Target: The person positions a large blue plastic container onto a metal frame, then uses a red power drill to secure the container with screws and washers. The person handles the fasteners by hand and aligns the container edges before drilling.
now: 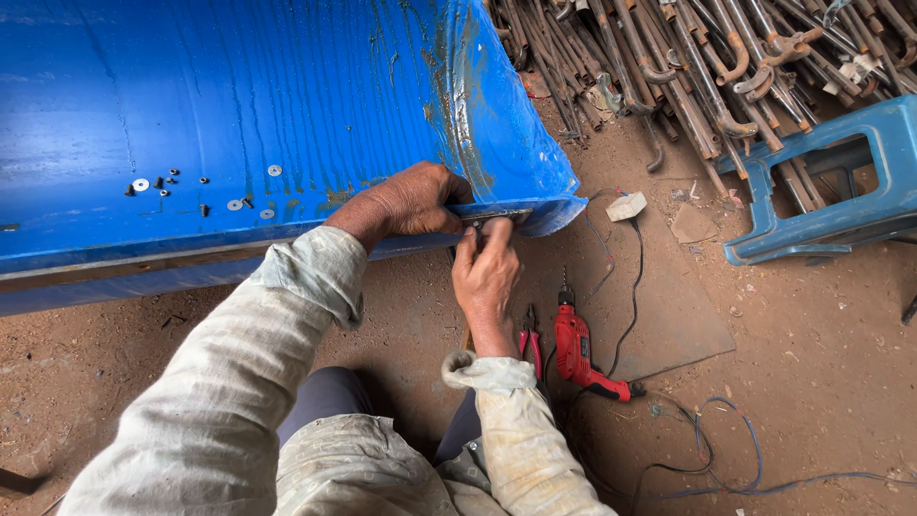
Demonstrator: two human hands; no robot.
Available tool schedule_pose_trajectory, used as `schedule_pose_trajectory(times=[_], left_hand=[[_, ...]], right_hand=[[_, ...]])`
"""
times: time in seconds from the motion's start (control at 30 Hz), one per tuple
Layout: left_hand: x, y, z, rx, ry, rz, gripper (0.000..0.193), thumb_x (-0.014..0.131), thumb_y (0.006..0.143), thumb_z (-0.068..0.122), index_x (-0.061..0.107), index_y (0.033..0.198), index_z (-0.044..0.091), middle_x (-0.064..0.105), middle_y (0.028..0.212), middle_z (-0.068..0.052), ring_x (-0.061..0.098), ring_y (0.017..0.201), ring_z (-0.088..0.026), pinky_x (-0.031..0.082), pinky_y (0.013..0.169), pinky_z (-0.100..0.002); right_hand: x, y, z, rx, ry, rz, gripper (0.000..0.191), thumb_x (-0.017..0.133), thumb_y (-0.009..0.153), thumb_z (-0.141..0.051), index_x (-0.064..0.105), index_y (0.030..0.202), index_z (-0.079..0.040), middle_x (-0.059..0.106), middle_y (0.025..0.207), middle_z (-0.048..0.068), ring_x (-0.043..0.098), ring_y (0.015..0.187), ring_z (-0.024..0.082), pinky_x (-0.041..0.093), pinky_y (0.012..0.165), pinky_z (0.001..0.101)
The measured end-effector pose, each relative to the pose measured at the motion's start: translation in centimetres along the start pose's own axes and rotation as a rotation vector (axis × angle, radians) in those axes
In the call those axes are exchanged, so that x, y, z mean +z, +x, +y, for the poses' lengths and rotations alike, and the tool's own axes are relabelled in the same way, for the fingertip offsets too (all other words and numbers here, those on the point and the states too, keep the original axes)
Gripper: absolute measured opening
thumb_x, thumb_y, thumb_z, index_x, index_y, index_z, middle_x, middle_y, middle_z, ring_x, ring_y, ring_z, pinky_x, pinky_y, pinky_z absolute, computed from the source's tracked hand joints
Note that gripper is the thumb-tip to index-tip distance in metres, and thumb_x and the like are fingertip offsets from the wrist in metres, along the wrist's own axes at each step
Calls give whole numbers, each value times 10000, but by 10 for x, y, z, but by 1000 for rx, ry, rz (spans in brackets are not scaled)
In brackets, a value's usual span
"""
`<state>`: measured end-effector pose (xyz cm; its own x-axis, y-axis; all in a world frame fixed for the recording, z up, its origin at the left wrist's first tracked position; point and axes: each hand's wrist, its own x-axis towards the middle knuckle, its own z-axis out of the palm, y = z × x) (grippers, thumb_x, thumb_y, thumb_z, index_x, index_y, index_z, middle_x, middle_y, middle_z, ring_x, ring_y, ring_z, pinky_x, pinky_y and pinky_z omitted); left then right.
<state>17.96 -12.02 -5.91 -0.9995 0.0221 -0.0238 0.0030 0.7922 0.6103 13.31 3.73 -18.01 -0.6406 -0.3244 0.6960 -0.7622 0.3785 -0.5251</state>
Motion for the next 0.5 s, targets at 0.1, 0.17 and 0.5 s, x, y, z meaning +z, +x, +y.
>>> schedule_pose_trajectory(times=[0.1, 0.17, 0.5], left_hand=[[0, 0, 0, -9, 27, 12, 437, 811, 746, 256, 749, 1149, 99, 776, 1048, -122, 745, 973, -248, 570, 887, -384], [1, 1, -1, 6, -8, 10, 434, 803, 746, 258, 750, 1146, 100, 785, 1049, -114, 756, 975, -237, 575, 891, -375], [2, 2, -3, 20, 9, 24, 446, 806, 736, 253, 751, 1150, 95, 782, 1062, -111, 752, 986, -241, 574, 897, -374]], right_hand=[[-1, 1, -2, 56, -129, -40, 233, 497, 1098, -251, 568, 973, -68, 652, 652, 197, 695, 626, 431, 502, 541, 528], [-2, 1, -3, 36, -70, -37, 246, 511, 1056, -273, 522, 985, -38, 634, 603, 187, 698, 570, 395, 516, 500, 499], [-2, 1, -5, -3, -131, -14, 224, 508, 1055, -255, 531, 1031, -34, 665, 652, 215, 683, 601, 427, 495, 526, 526]])
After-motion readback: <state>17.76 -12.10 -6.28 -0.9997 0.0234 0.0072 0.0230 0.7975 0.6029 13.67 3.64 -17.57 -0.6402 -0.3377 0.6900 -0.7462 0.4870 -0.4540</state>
